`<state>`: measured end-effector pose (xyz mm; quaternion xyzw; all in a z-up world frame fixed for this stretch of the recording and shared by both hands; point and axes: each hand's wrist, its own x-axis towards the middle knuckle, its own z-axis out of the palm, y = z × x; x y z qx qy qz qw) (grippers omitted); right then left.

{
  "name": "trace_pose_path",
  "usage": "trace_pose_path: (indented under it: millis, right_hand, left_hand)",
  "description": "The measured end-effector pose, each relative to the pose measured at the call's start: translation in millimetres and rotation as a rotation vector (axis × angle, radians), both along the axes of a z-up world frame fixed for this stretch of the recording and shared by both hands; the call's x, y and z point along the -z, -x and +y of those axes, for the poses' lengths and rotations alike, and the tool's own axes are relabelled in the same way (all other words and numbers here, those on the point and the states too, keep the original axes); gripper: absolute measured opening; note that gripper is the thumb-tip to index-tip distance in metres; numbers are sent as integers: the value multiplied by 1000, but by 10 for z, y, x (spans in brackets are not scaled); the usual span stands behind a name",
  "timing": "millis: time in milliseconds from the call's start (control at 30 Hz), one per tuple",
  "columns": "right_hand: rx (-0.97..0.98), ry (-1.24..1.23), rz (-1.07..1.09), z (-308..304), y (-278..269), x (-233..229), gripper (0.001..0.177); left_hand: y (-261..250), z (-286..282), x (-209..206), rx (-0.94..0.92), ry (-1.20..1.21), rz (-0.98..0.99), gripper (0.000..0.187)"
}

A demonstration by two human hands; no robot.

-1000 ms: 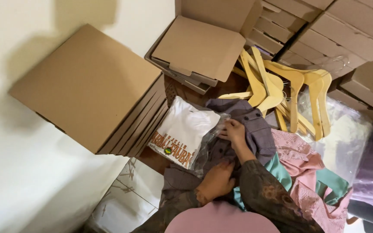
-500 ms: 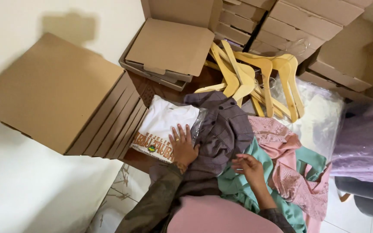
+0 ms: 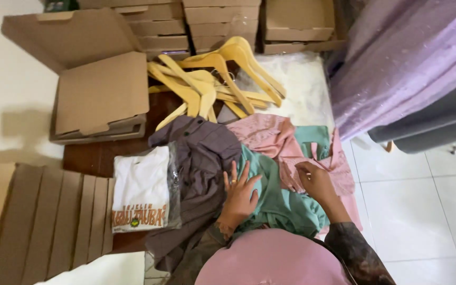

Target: Folding and organizing various pieces of clothing in a stockroom.

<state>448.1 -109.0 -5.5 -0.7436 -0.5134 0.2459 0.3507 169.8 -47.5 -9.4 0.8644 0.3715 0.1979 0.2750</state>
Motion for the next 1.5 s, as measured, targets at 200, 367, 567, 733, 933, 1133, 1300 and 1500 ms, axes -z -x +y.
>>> trace_pose_path:
  millis: [200,367,567,733,933,1133,1300,1500]
  right_hand:
    - [-50,133,30,-157,44,-14,27]
    - [-304,-7,33,46,440,246,24]
    - [-386,73,314,455,898,365,29]
    - [-376,301,1123,751,1160,888,54]
    - [-523,216,1403,776,1327,55,102]
    - [-523,-436,1010,620,1105,-1202,125]
    - [-387,-641,244,485,1434,-1504,130]
    - [21,-515,381,1238,752,-1145,25]
  left_hand:
    - [-163,106,-125,-247,-30,71,62]
    - [203,399,-215,-622,53,223,87]
    - [821,638,-308,-688,241,-94,36]
    - [829,729,-1302,-600,275,-662,30]
    - [434,904,-2351,-375,151,-1075,30]
    - [-206,1314,-2877,-377,43,-1483,37]
    - [-410,1180,-3403,-537,164,-1789,50]
    - [-245,1489,-3433,-286,161,-1768,66]
